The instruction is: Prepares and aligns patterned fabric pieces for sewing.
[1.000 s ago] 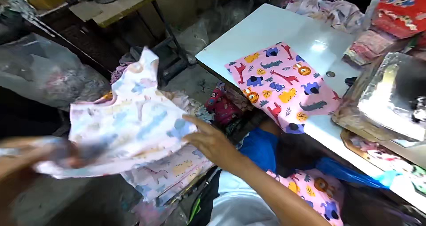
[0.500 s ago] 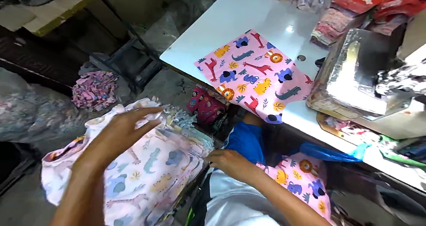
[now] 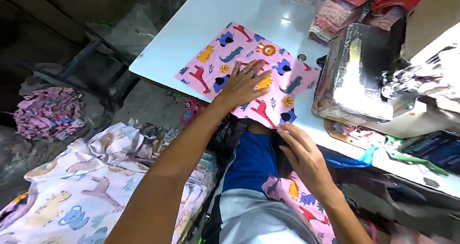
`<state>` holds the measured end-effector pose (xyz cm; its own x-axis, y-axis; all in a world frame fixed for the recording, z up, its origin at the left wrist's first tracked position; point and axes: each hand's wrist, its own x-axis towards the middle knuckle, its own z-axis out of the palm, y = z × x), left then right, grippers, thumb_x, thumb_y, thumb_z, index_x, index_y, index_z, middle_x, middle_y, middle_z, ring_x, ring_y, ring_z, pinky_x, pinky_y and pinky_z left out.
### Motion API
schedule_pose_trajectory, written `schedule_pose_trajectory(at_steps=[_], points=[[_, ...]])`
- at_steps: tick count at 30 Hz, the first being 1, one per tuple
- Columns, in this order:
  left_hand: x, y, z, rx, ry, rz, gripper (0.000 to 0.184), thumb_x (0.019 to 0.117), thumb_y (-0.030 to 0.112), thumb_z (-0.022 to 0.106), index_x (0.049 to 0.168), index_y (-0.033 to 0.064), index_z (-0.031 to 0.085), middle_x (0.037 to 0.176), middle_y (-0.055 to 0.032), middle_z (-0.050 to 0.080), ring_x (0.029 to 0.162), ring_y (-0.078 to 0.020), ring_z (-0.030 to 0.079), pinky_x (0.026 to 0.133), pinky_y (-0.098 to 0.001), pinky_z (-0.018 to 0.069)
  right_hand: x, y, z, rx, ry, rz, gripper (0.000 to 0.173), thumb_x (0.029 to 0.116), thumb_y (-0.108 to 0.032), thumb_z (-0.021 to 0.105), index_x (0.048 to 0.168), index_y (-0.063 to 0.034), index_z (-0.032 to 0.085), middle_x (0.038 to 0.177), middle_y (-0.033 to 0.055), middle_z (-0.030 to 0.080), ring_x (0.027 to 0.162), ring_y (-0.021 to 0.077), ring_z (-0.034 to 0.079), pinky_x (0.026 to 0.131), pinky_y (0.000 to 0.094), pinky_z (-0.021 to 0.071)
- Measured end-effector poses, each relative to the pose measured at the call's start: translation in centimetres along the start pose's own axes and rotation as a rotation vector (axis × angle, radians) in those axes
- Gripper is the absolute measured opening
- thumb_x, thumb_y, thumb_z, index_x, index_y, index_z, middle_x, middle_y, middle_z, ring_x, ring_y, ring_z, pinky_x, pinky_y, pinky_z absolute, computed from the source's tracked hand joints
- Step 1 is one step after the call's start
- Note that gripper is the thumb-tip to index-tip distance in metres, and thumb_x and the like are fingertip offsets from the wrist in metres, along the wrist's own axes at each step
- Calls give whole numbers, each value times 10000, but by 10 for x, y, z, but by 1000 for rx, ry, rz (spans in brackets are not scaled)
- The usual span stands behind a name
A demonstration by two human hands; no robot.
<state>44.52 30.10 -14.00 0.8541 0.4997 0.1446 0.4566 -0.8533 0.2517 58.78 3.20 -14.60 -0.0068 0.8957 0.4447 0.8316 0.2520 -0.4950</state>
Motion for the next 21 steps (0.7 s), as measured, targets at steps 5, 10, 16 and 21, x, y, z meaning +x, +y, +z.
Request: schedule_pose_trajectory(at_steps=[5, 10, 16, 21], points=[[-5, 1, -3, -2, -12, -83, 669, 1047, 613, 329, 1590, 231, 413, 1683, -93, 287, 1574, -327, 184, 1226, -657, 54, 8, 25, 5, -175, -9, -28, 378, 1027, -135, 571, 1392, -53, 620, 1479, 109, 580, 1427, 300, 485, 1171, 530, 376], [-15, 3, -13, -153, 127, 36, 487, 1058, 403, 480, 1439, 124, 600, 1566, -119, 478, 1500, -325, 364, 1226, -589, 202, 17, 25, 14, -125, 68, -21, 252, 1017, -125, 601, 1210, -145, 762, 1265, 116, 696, 1268, 337, 599, 1106, 545, 428], [-39, 41, -37, -339, 288, 113, 294, 1059, 195, 519, 1200, 60, 738, 1271, -98, 700, 1219, -250, 632, 1035, -410, 476, 31, 26, 12, 41, 125, 88, 168, 990, -124, 637, 1033, -109, 799, 1108, 83, 719, 1102, 272, 639, 973, 460, 489], [-49, 57, -36, -422, 225, 164, 261, 1044, 157, 534, 1128, 55, 759, 1122, -93, 738, 997, -168, 701, 880, -324, 547, 42, 29, 9, 137, 154, 171, 74, 905, -121, 752, 917, -51, 773, 1031, 79, 735, 1040, 238, 665, 946, 434, 504]])
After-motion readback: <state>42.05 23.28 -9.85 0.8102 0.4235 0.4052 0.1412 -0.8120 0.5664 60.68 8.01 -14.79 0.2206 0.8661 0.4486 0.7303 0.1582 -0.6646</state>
